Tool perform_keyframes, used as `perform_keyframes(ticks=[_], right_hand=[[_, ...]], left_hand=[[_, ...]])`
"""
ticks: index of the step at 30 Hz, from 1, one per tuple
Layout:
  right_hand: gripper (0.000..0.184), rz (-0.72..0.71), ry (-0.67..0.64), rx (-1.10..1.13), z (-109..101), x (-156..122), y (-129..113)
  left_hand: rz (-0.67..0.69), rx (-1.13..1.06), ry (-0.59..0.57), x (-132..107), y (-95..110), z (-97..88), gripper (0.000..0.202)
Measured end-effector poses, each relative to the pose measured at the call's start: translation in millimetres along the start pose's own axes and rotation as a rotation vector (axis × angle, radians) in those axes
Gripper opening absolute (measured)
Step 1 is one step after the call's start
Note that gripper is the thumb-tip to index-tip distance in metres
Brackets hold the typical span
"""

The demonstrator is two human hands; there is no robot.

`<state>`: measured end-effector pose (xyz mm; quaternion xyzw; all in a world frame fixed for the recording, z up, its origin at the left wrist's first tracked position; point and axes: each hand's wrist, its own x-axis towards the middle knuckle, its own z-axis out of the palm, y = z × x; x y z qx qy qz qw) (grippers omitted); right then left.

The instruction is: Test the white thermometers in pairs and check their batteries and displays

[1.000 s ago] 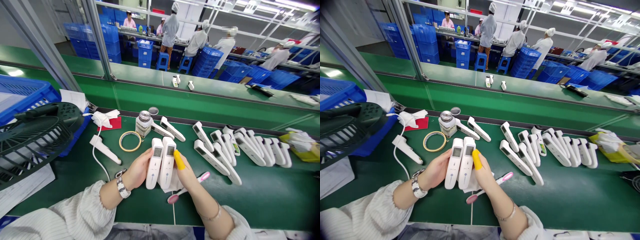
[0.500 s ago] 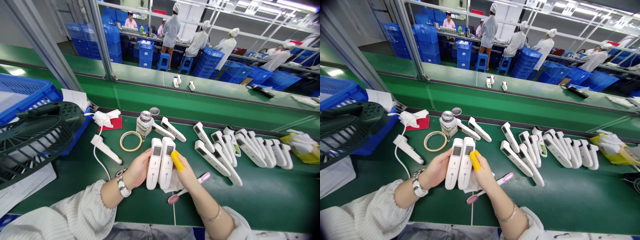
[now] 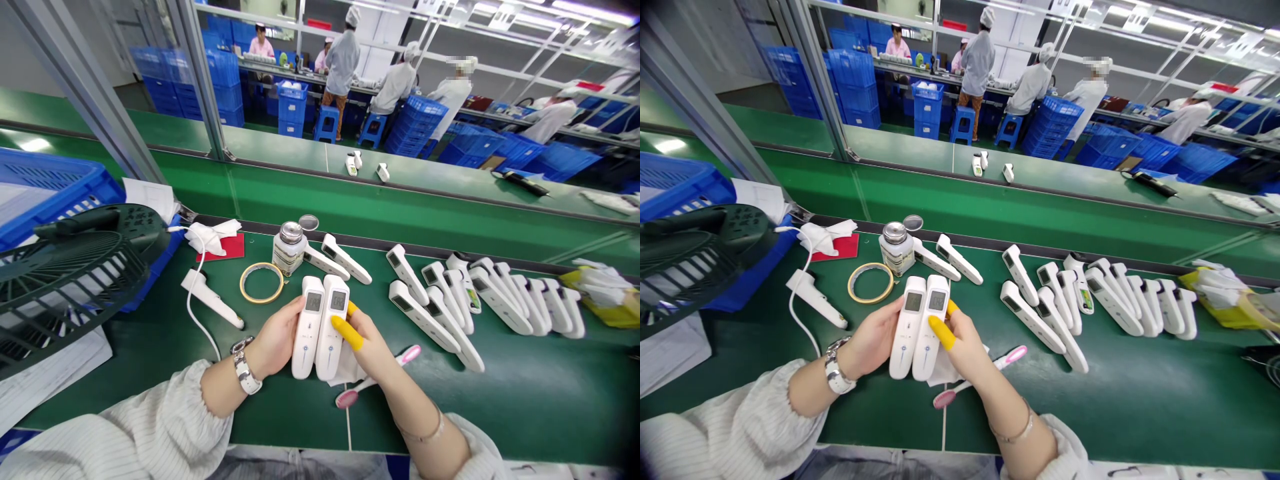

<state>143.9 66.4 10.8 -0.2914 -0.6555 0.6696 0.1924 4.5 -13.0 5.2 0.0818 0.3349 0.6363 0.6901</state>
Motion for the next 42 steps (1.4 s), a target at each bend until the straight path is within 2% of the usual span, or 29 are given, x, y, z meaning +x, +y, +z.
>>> perform_keyframes(ticks=[3,7,13,21,24,26,29,31,33,36,42], right_hand=[[0.030,0.005,-0.012,0.030,0,-1,0],[0.029,0.028,0.005,0.034,0,-1,4],[0.023,-0.015,0.023,-0.033,-3,-1,8],[0.029,-0.020,0.054,-0.067,-2,-1,5],[0.030,-0.024,0.080,-0.084,-2,0,6],[0.033,-0.024,0.080,-0.067,-3,2,6],[0.042,-0.024,0.092,-0.026,-5,5,6],[0.035,-0.008,0.107,0.036,-5,6,6],[0.023,0.012,0.109,0.159,-3,5,4],[0.027,0.019,0.107,0.362,0,3,1],[0.028,0.089,0.046,0.427,4,-1,1]], left_hand=[[0.055,0.100,-0.020,-2,0,-0.7,0.029],[0.094,0.236,-0.043,-5,-2,-1.9,0.037],[0.113,0.292,-0.045,-6,-3,-1.7,0.038],[0.077,0.251,-0.043,-6,-2,-0.6,0.031],[0.063,0.126,-0.049,-4,0,0.6,0.025],[0.032,0.014,-0.079,-3,1,1.4,0.029],[0.021,-0.048,-0.129,-2,2,2.7,0.030],[0.057,-0.015,-0.129,-3,4,3.5,0.028],[0.071,0.019,-0.092,-4,5,3.8,0.026],[0.049,0.054,-0.010,-5,7,2.9,0.021],[0.039,0.081,0.035,-5,6,-1.1,0.015]])
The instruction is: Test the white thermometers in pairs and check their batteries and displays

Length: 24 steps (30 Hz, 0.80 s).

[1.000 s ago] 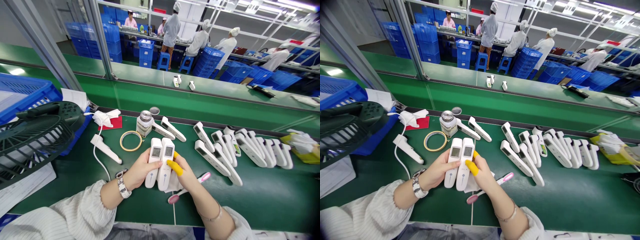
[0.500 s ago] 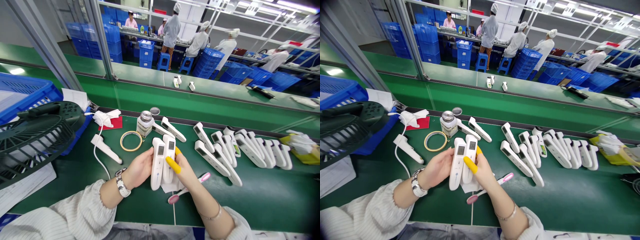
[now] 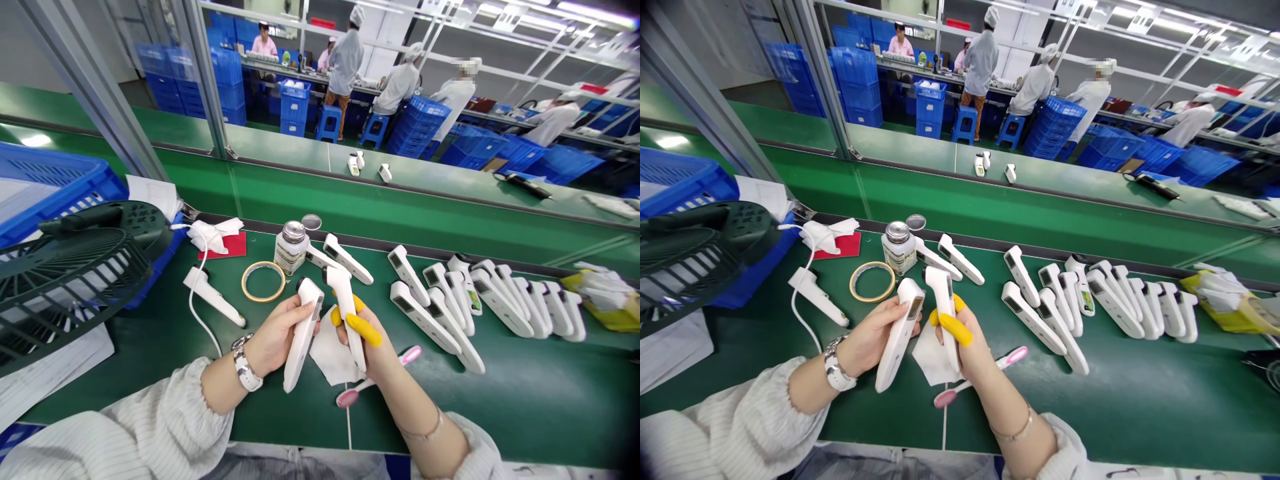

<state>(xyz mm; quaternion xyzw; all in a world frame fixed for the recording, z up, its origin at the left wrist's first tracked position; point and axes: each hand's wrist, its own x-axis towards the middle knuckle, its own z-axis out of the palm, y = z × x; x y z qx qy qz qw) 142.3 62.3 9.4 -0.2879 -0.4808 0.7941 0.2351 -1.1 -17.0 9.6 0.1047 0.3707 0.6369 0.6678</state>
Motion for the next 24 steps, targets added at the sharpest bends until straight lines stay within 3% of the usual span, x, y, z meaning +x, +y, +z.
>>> perform_keyframes(ticks=[5,9,24], right_hand=[[0.025,0.034,-0.013,0.094,1.5,0.5,5.4],[0.027,0.020,-0.007,0.135,0.7,1.4,6.8],[0.032,0.107,-0.002,0.145,3.7,1.2,2.7]], left_hand=[[0.026,-0.082,0.066,2.3,0.2,1.3,0.020],[0.021,-0.111,0.042,1.3,2.5,3.2,0.027],[-0.001,-0.111,0.087,2.0,3.4,2.2,0.014]])
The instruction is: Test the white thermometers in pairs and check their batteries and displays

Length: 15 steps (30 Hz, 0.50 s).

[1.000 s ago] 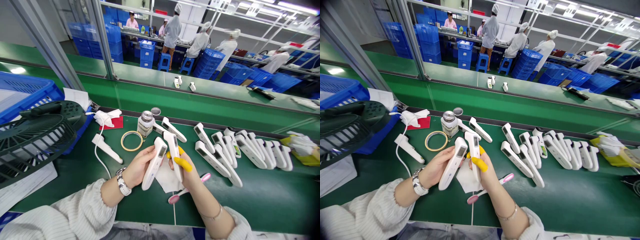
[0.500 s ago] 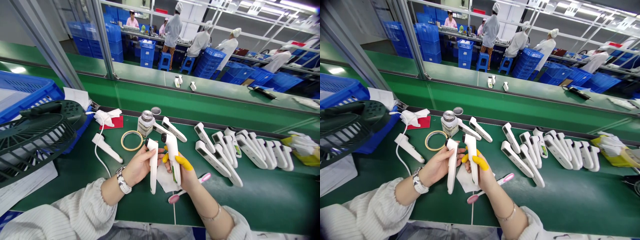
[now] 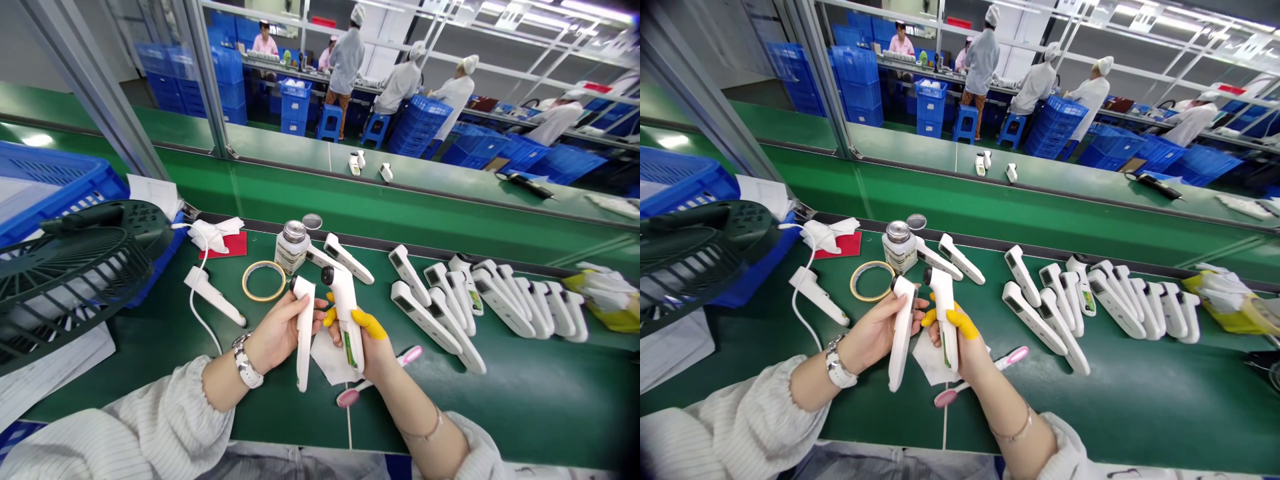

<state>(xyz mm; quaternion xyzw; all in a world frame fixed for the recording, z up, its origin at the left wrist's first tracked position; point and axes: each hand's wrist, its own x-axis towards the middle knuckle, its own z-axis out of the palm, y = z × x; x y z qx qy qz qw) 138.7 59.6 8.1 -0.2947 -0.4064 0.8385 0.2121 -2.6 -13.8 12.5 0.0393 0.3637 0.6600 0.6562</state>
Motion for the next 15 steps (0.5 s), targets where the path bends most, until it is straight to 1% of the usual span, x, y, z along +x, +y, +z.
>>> perform_keyframes(ticks=[4,6,12,15], right_hand=[[0.033,-0.024,-0.001,-0.009,-0.3,-0.7,0.7],[0.034,-0.025,-0.004,0.003,-0.2,-1.0,1.1],[0.036,0.003,0.009,0.083,-1.3,-1.3,-1.2],[0.036,0.046,0.059,0.136,-2.9,0.0,-3.5]], left_hand=[[0.003,0.006,-0.007,0.7,-0.2,-0.8,0.018],[0.006,0.026,0.008,0.7,0.1,-0.4,0.022],[0.026,0.102,0.033,2.6,-2.6,-2.2,0.028],[0.055,0.073,0.017,3.2,-4.6,-3.7,0.030]])
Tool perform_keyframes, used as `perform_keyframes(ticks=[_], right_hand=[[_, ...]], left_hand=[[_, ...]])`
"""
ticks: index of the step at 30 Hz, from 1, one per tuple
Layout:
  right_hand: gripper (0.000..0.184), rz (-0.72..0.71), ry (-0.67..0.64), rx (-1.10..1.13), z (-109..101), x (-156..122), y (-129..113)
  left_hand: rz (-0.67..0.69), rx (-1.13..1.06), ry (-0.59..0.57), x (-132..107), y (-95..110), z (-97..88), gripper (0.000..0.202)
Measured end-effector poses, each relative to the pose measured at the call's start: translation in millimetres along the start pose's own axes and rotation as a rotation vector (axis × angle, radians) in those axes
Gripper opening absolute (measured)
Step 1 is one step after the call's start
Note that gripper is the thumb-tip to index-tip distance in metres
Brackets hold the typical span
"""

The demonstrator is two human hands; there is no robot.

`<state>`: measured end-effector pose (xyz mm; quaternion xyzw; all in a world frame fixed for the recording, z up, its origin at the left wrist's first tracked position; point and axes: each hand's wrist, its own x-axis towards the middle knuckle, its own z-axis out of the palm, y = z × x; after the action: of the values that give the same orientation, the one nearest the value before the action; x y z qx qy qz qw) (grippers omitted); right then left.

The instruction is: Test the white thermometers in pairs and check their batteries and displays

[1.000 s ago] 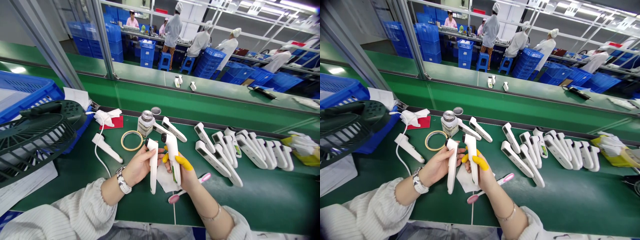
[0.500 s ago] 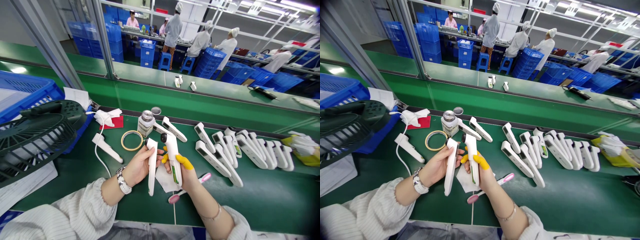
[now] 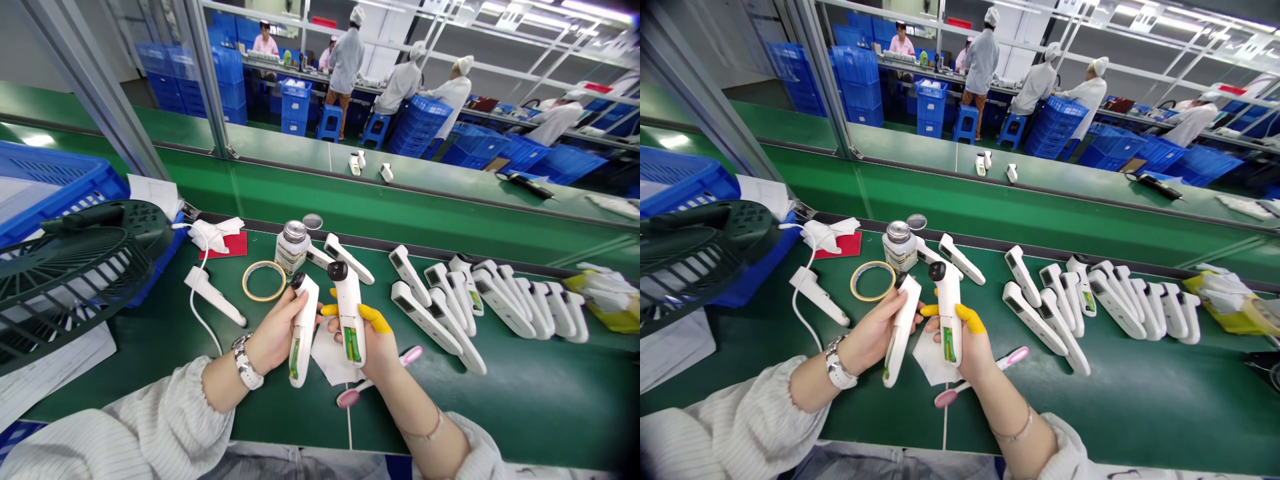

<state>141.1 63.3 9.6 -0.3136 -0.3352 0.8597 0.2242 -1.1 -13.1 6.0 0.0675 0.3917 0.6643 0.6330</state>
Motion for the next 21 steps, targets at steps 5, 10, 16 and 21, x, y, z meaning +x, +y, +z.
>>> perform_keyframes(ticks=[5,10,16,21], right_hand=[[0.033,0.011,0.076,0.108,1.6,2.8,-3.3],[0.039,0.034,0.090,0.089,2.9,2.8,-2.2],[0.042,0.015,0.054,0.081,0.6,2.9,0.8],[0.042,0.059,0.038,0.058,-1.4,2.5,0.8]], left_hand=[[0.028,-0.051,-0.028,-1.7,1.6,2.7,0.054],[0.032,-0.048,-0.034,0.0,0.6,2.2,0.036],[0.019,-0.025,-0.036,-0.4,-0.4,0.8,0.026],[0.026,-0.011,0.018,-1.2,1.3,2.1,0.033]])
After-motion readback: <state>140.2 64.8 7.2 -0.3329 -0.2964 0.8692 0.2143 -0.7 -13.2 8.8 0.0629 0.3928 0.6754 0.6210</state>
